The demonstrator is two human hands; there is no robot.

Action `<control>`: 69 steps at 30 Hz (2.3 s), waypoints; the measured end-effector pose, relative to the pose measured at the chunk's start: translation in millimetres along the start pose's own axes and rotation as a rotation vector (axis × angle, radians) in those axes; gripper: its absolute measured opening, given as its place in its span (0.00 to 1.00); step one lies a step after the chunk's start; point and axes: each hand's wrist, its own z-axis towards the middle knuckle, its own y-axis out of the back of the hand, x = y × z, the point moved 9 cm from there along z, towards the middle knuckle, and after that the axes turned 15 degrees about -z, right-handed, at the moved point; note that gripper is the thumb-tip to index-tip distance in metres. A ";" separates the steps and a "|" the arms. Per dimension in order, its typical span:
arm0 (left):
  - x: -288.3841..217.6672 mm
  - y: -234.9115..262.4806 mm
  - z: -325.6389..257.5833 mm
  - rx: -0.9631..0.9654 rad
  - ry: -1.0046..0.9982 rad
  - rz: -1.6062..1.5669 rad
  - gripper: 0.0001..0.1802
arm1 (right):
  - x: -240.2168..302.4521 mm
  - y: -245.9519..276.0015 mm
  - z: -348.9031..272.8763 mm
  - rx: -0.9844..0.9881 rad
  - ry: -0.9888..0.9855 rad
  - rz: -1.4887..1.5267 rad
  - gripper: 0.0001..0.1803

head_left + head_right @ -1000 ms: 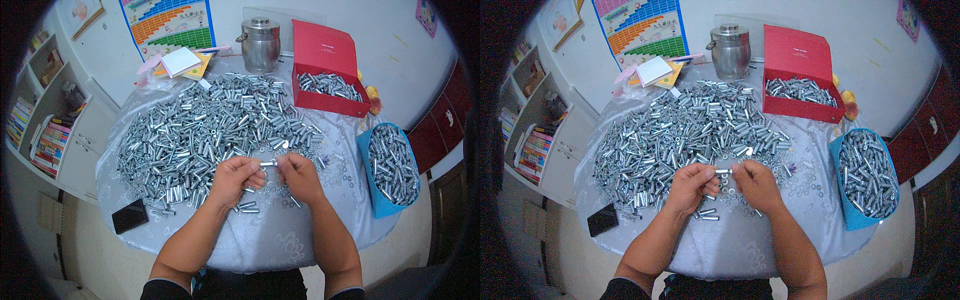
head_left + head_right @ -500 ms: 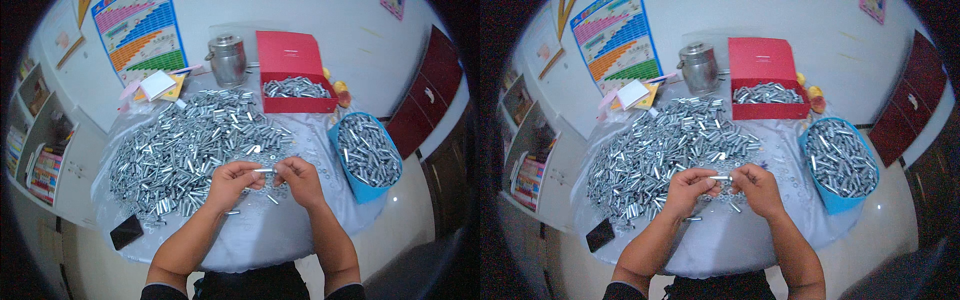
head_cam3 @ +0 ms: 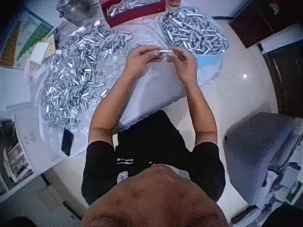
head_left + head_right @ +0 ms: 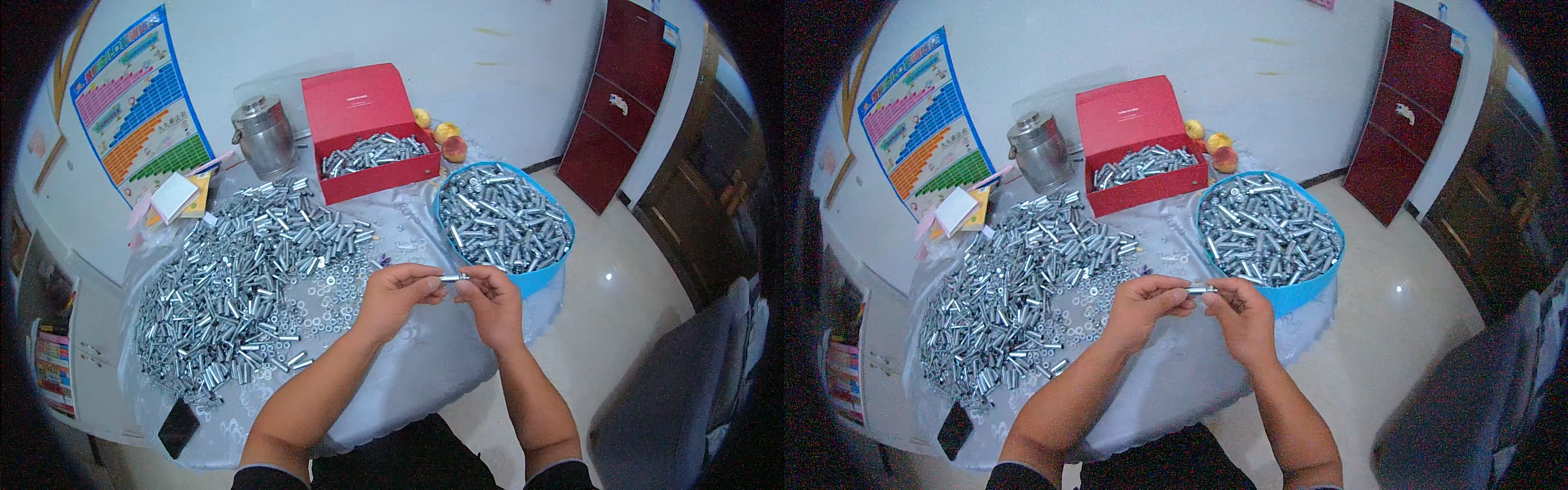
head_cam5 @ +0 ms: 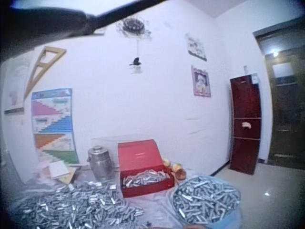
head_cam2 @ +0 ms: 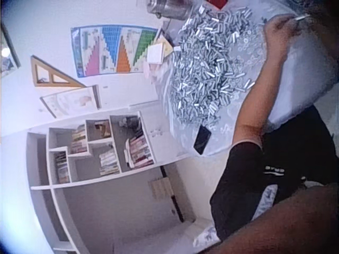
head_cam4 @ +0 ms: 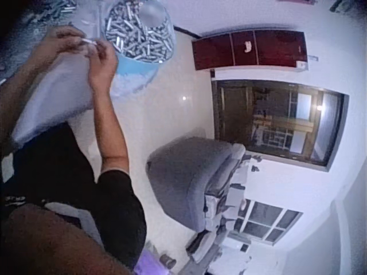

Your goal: The person sits at a table covered with a white cloth, sorting and assembling small metal hardware components. They repeatedly pick up cylindrical metal pieces and washers, fit them together by hand, and place the assembled units into a blue container. The workspace includes a large pile of loose parts, a red box, and a metal pot.

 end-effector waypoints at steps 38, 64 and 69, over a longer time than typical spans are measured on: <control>-142.6 233.0 -161.1 -0.827 -0.499 0.170 0.09 | 33.2 -225.5 19.7 0.355 0.116 -0.349 0.08; -145.8 242.9 -173.2 -0.887 -0.514 0.142 0.08 | 21.3 -309.2 -19.0 0.692 0.379 -0.722 0.13; -121.9 219.0 -149.2 -0.675 -0.300 0.400 0.12 | 21.7 -283.3 -14.0 0.679 0.192 -0.618 0.11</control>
